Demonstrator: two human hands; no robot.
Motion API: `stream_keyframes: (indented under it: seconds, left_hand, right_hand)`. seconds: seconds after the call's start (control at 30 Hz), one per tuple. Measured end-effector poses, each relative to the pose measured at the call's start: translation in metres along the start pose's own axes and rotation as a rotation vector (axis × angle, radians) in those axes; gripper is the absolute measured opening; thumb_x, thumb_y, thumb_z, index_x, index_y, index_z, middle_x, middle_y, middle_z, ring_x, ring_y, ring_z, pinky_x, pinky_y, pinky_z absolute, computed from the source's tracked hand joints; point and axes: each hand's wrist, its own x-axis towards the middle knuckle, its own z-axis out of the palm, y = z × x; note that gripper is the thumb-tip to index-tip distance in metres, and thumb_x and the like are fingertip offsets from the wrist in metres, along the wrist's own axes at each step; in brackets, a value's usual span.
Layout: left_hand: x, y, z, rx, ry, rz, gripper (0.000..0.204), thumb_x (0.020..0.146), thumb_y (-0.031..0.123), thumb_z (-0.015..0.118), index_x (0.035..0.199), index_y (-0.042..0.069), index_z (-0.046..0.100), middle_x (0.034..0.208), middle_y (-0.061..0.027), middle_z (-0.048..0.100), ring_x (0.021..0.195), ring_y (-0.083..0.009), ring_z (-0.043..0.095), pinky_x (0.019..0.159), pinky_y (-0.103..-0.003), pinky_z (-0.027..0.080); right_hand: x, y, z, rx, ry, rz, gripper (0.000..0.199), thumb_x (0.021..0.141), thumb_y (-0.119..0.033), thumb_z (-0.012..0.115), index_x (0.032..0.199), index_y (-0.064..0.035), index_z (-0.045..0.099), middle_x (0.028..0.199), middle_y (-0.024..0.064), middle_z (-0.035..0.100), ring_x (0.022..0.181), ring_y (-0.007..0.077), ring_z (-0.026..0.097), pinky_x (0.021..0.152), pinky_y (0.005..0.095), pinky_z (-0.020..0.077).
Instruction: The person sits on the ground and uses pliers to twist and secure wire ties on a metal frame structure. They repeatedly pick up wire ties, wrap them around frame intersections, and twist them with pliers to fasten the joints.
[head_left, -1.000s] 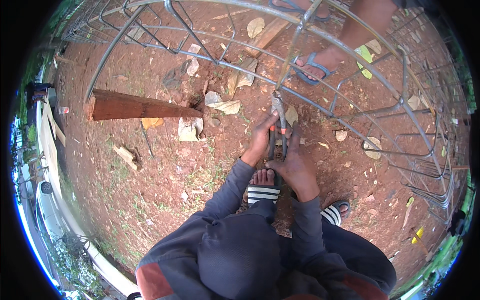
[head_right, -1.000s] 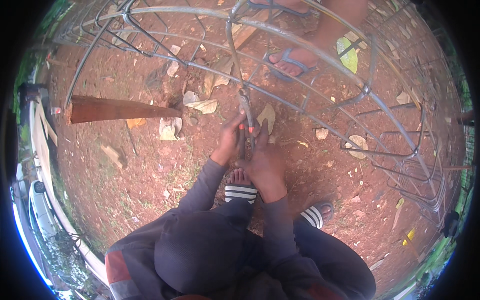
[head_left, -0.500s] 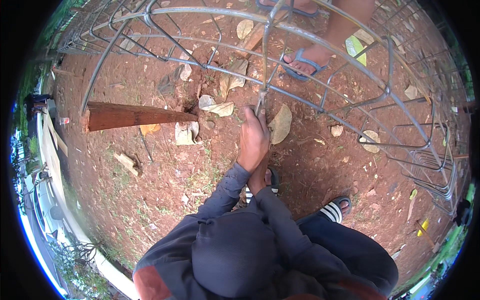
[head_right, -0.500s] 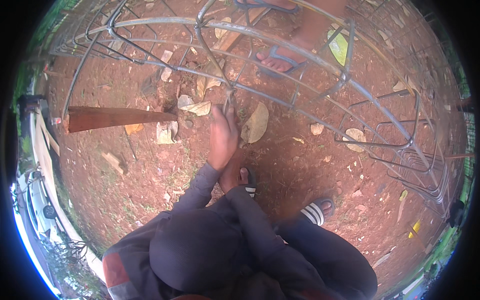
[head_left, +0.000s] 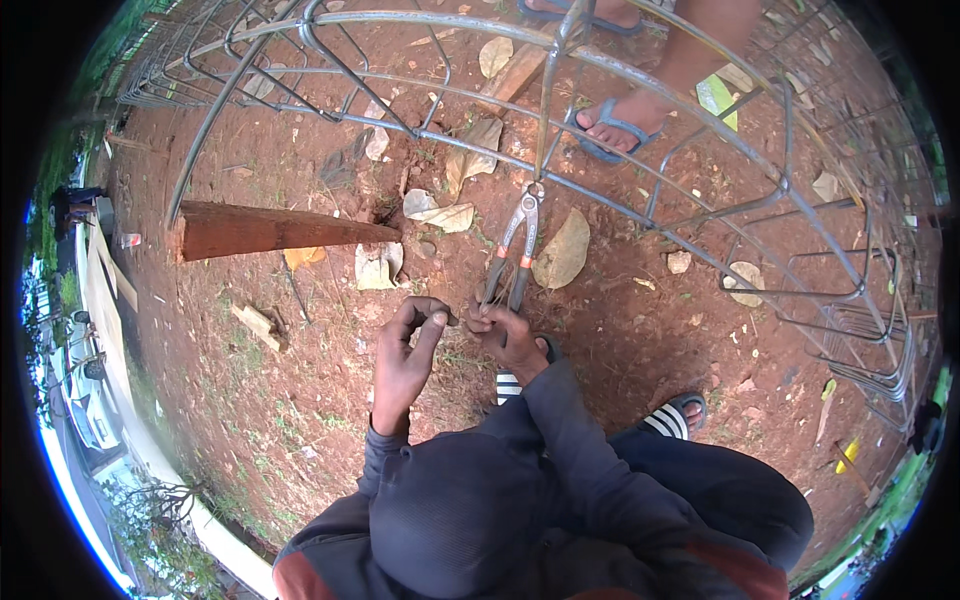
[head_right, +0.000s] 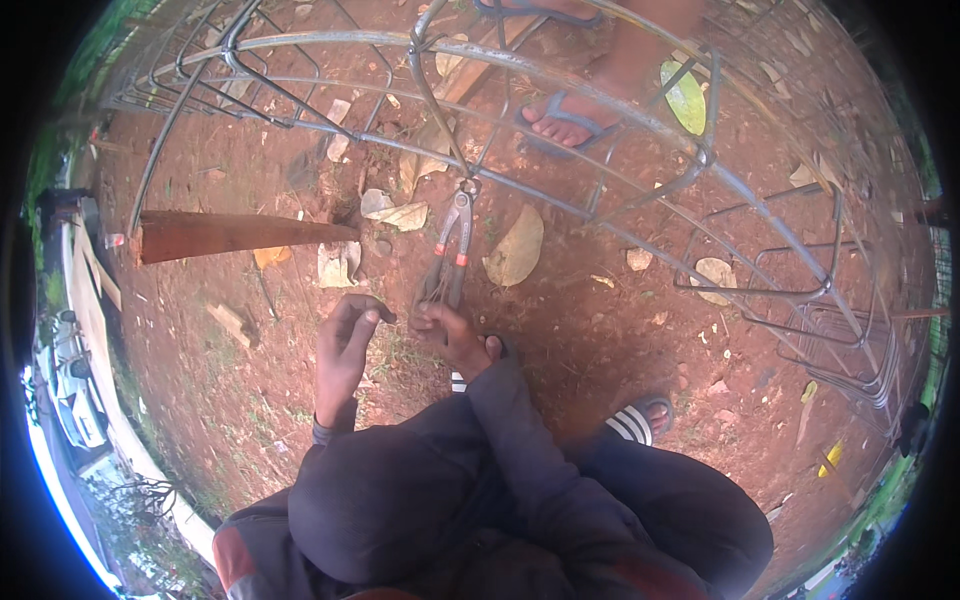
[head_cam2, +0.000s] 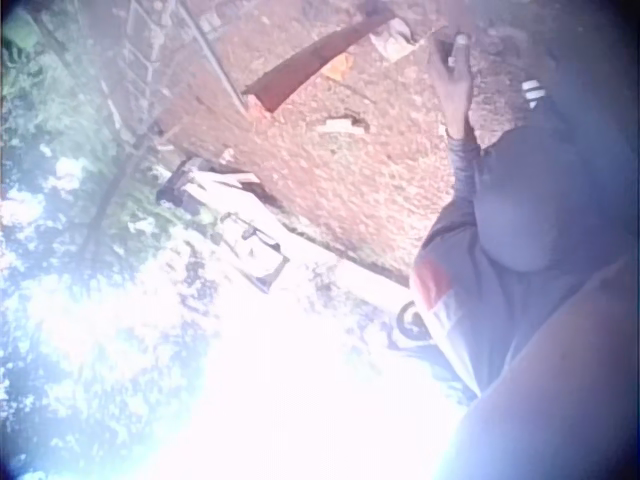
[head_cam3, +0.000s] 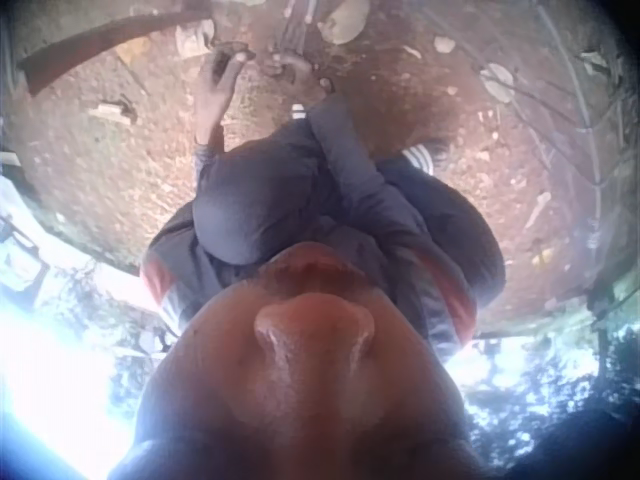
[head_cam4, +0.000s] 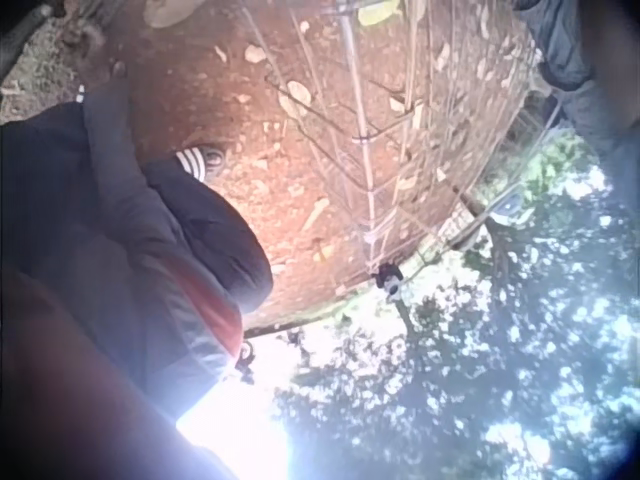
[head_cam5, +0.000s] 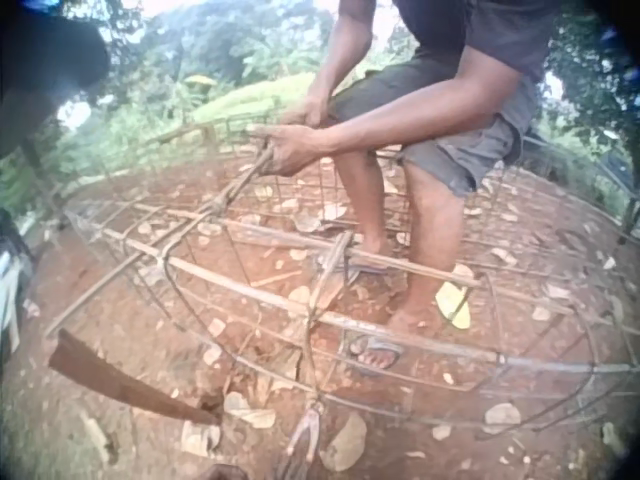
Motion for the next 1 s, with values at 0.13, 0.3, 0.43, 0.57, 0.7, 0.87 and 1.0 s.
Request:
stream_keyframes:
  seconds: [0.13,0.3,0.43,0.57,0.7,0.87,1.0]
  left_hand:
    - [0.06,-0.024,-0.002,-0.176,-0.305,-0.063,0.052,0.101,0.027,0.068,0.14,-0.005,0.054,0.12,-0.012,0.069,0.109,-0.0186,0.065,0.102,-0.035,0.049]
    - [0.109,-0.026,0.02,-0.309,-0.75,-0.251,0.061,0.093,0.039,0.074,0.134,-0.003,0.057,0.107,-0.0052,0.064,0.101,-0.0137,0.059,0.089,-0.028,0.049]
    - [0.123,0.0,0.037,0.138,-0.653,-0.36,0.043,0.093,0.027,0.072,0.125,0.0,0.065,0.102,-0.005,0.067,0.1,-0.0116,0.062,0.079,-0.027,0.048]
    - [0.115,-0.004,0.045,-0.015,-0.395,-0.173,0.029,0.098,0.032,0.064,0.103,0.004,0.072,0.084,-0.0012,0.07,0.079,-0.0132,0.064,0.073,-0.03,0.048]
    - [0.121,-0.022,0.055,0.492,-0.002,-0.026,0.026,0.094,0.029,0.068,0.101,0.004,0.068,0.074,-0.0164,0.07,0.062,-0.03,0.067,0.063,-0.041,0.053]
    - [0.123,-0.033,0.064,0.841,0.474,0.235,0.023,0.087,0.018,0.073,0.101,0.003,0.062,0.073,-0.0239,0.069,0.064,-0.0441,0.069,0.058,-0.053,0.054]
    - [0.108,-0.033,0.094,0.749,0.536,0.171,0.032,0.088,0.021,0.072,0.108,0.001,0.057,0.075,-0.0272,0.069,0.067,-0.0482,0.068,0.059,-0.058,0.053]
  right_hand:
    - [-0.003,-0.005,0.012,0.33,-0.447,0.137,0.022,0.089,-0.025,0.064,0.105,-0.0161,0.052,0.074,-0.0052,0.036,0.061,0.0086,0.035,0.06,0.0297,0.0325]
    - [0.01,0.011,-0.02,0.471,-0.676,0.232,0.026,0.088,-0.042,0.072,0.097,-0.0228,0.057,0.066,-0.0073,0.04,0.05,0.0084,0.031,0.048,0.032,0.0294]
    - [0.0,-0.019,-0.031,-0.084,-0.295,0.18,0.031,0.097,-0.037,0.064,0.114,-0.0107,0.063,0.078,0.0022,0.063,0.064,0.0156,0.06,0.058,0.0349,0.0501]
    - [-0.015,-0.077,-0.063,-1.262,-0.067,0.471,0.031,0.097,-0.024,0.067,0.119,-0.002,0.068,0.094,0.0098,0.073,0.084,0.0165,0.072,0.075,0.0369,0.0613]
    - [-0.031,-0.11,-0.042,-0.95,0.212,0.209,0.028,0.096,-0.017,0.068,0.116,0.0012,0.067,0.099,0.0096,0.073,0.09,0.016,0.071,0.077,0.0331,0.0591]
    - [-0.016,-0.119,0.027,-1.216,0.639,-0.396,0.023,0.1,-0.014,0.066,0.115,0.0023,0.065,0.098,0.0063,0.069,0.093,0.013,0.066,0.082,0.0274,0.0534]
    - [0.01,-0.085,0.057,-0.921,0.44,-0.519,0.025,0.101,-0.021,0.068,0.111,0.0019,0.065,0.093,0.0039,0.066,0.085,0.0093,0.06,0.079,0.0268,0.0503]
